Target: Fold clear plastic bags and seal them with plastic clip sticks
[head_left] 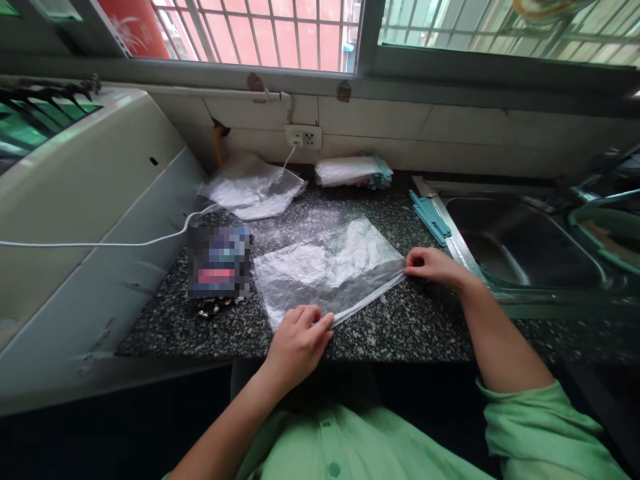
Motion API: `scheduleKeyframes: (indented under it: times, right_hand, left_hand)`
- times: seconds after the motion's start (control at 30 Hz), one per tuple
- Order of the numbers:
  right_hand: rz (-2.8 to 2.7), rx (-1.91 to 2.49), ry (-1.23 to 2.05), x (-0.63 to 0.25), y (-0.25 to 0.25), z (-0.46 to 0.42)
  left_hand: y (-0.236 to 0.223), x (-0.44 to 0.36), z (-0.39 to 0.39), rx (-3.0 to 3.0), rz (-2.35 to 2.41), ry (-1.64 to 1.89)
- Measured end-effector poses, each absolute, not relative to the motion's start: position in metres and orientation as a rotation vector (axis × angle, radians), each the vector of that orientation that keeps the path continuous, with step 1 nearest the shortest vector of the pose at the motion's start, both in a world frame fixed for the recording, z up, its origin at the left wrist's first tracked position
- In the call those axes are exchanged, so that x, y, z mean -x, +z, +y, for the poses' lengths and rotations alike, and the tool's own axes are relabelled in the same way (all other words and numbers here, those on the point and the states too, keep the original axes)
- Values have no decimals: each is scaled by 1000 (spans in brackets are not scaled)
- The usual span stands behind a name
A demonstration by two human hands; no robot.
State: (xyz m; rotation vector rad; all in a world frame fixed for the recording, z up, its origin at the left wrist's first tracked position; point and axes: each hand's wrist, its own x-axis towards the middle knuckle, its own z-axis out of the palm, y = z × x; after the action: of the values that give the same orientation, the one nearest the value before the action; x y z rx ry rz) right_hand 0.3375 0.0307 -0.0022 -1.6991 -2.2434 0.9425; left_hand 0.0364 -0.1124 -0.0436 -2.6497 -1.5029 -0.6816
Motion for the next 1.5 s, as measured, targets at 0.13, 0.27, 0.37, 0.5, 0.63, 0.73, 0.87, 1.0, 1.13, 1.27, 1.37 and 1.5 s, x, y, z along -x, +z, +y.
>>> scheduleKeyframes:
  times: [0.13, 0.27, 0.37, 0.5, 0.63, 0.73, 0.87, 1.0, 1.13, 1.27, 1.37, 1.5]
  right_hand:
    - [-2179, 1795, 810, -336, -2, 33]
    - [-2096, 1833, 681, -335, -4, 34]
    - [-2069, 1855, 696, -338, -4, 34]
    - [-1999, 1964, 1042, -338, -3, 30]
    - [-2142, 1889, 977, -332, -5, 29]
    - [-2231, 1846, 688, -327, -10, 37]
    - [-2155, 1908, 319, -317, -17, 61]
    - [-2032, 1932, 270, -301, -22, 88]
    - [-1814, 1878, 281, -296, -23, 97]
    - [-1829, 1916, 361, -303, -19, 77]
    - [-1870, 2001, 758, -296, -12, 56]
    - [-1879, 1996, 1072, -272, -4, 36]
  left_hand:
    - [-37, -32, -118, 2806, -1541, -654]
    - [-16, -29, -95, 3035, -1511, -656]
    - [-8, -33, -66, 2916, -1514, -624]
    - [-18, -46, -48, 2958, -1299, -417]
    - [-37, -62, -59, 2896, -1111, -403]
    - [-36, -69, -62, 2927, -1131, -392]
    - [-24, -69, -39, 2967, -1208, -374]
    - [-25, -65, -7, 2784, -1278, -409]
    - [-37, -55, 7, 2696, -1484, -528]
    - [-35, -40, 13, 2495, -1674, -685]
    - [-28, -30, 21, 2269, -1896, -648]
    - [-24, -25, 27, 2246, -2107, -484]
